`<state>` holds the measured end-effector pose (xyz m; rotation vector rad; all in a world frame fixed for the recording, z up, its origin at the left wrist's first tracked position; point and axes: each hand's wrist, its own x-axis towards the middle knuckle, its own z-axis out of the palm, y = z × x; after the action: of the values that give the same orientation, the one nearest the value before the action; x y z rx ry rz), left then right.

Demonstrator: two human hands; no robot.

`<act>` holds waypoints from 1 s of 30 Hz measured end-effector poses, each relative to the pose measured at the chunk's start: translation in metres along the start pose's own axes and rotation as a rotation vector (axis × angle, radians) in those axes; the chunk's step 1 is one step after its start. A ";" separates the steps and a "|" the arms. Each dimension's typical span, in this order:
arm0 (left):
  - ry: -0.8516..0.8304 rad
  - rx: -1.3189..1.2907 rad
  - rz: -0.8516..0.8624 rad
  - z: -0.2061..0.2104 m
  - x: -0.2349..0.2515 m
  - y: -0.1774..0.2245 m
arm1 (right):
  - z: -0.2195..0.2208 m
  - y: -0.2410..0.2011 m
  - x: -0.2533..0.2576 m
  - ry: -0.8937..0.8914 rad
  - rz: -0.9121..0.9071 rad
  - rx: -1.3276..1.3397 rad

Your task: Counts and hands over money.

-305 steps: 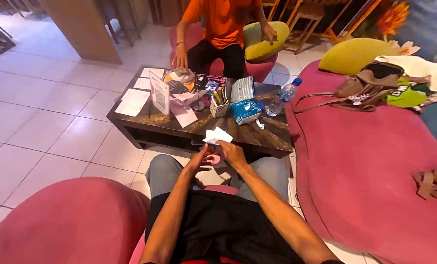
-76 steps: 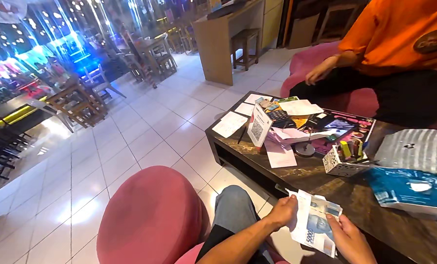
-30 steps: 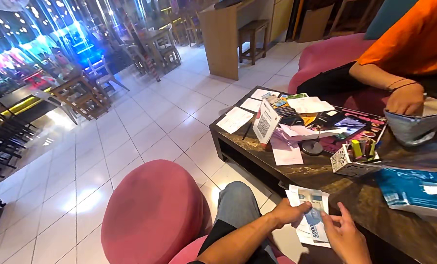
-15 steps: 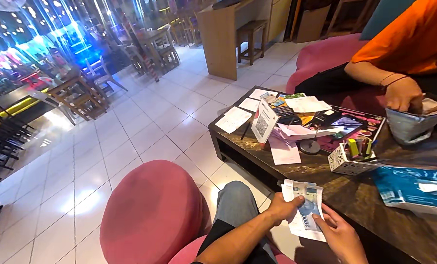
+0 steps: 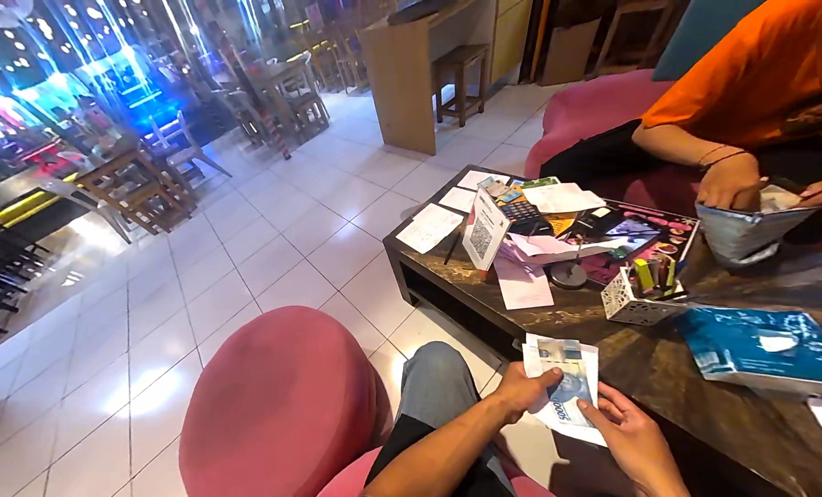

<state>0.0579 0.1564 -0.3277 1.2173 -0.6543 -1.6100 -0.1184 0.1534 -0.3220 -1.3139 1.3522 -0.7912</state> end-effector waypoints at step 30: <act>-0.287 0.655 0.051 -0.004 -0.004 -0.008 | 0.002 -0.011 0.001 0.182 -0.389 -0.745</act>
<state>0.0591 0.1639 -0.3338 1.4130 -1.4660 -1.5912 -0.1136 0.1504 -0.3124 -2.1782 1.6382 -0.6931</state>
